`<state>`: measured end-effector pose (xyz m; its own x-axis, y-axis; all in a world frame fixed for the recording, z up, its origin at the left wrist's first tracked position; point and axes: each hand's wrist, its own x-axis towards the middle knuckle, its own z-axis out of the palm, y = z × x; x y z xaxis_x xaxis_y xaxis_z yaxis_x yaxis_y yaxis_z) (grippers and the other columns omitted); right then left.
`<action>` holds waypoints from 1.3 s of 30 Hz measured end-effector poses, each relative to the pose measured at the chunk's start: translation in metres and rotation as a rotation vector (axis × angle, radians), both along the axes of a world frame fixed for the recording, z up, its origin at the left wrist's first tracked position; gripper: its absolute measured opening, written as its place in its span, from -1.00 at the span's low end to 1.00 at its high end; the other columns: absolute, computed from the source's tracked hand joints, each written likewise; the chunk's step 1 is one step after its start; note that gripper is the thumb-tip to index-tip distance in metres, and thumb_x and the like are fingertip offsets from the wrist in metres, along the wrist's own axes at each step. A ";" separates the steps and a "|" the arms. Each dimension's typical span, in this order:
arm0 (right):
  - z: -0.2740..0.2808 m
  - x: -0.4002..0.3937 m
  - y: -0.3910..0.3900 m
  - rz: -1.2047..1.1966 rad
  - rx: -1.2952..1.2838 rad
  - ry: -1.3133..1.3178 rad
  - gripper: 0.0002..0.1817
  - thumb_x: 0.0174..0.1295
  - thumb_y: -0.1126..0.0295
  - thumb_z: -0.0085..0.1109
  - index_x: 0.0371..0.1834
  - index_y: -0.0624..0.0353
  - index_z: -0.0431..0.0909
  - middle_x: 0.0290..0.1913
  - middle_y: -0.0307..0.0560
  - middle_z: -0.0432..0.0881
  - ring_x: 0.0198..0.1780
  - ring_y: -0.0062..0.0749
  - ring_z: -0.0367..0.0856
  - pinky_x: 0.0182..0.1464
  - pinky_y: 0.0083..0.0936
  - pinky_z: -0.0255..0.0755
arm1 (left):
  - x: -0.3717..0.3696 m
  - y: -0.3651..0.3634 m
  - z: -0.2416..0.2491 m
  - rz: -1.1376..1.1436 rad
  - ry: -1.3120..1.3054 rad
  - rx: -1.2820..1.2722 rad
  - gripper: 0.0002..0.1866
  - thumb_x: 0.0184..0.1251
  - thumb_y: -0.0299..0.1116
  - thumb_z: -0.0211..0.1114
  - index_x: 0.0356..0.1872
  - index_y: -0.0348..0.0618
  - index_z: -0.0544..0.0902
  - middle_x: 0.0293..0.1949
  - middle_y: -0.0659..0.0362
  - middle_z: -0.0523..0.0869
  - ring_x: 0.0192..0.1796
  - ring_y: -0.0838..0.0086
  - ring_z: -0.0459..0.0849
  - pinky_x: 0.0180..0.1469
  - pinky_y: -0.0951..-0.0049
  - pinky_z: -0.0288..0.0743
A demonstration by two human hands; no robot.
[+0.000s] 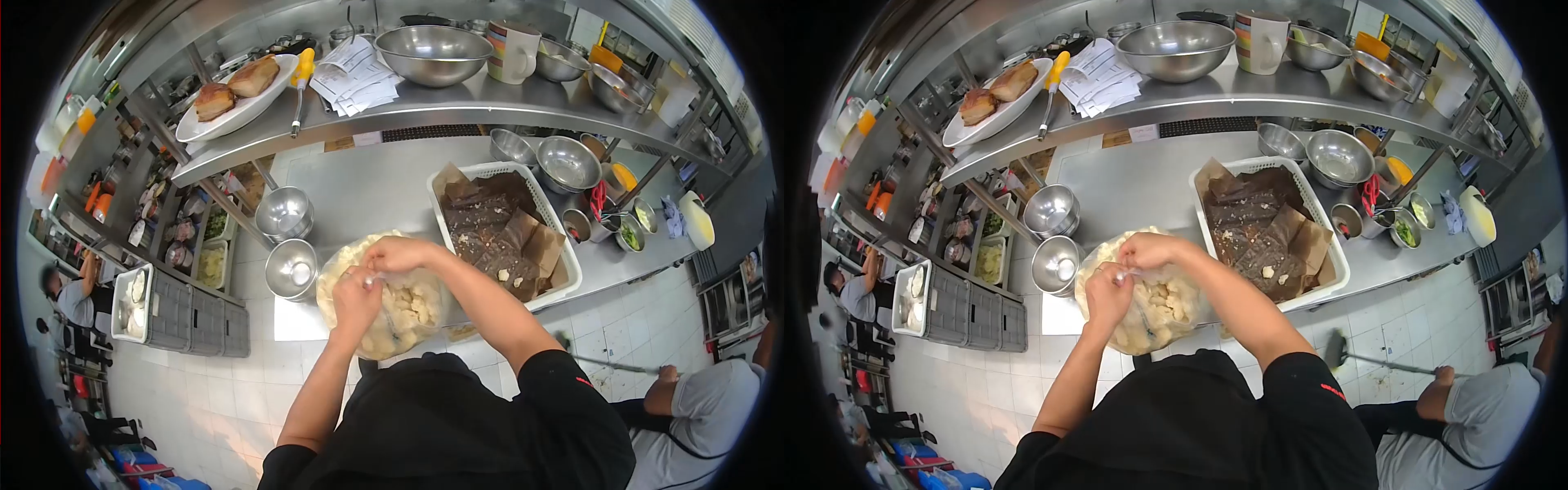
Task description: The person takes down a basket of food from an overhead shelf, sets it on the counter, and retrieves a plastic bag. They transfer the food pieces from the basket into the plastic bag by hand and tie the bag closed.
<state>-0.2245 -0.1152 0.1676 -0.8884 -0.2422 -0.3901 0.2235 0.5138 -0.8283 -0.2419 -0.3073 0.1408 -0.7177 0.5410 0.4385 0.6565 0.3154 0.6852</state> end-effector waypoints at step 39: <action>0.042 0.083 -0.084 -0.707 1.045 0.570 -0.76 0.07 0.21 0.27 -0.52 0.17 0.68 -0.52 0.08 0.67 -0.47 0.01 0.72 -0.38 -0.06 0.60 | -0.109 -0.043 0.087 -0.661 0.421 -0.244 -0.77 0.32 -0.28 0.43 -0.52 -0.12 0.78 -0.47 0.19 0.69 -0.22 0.23 0.60 -0.03 0.21 0.36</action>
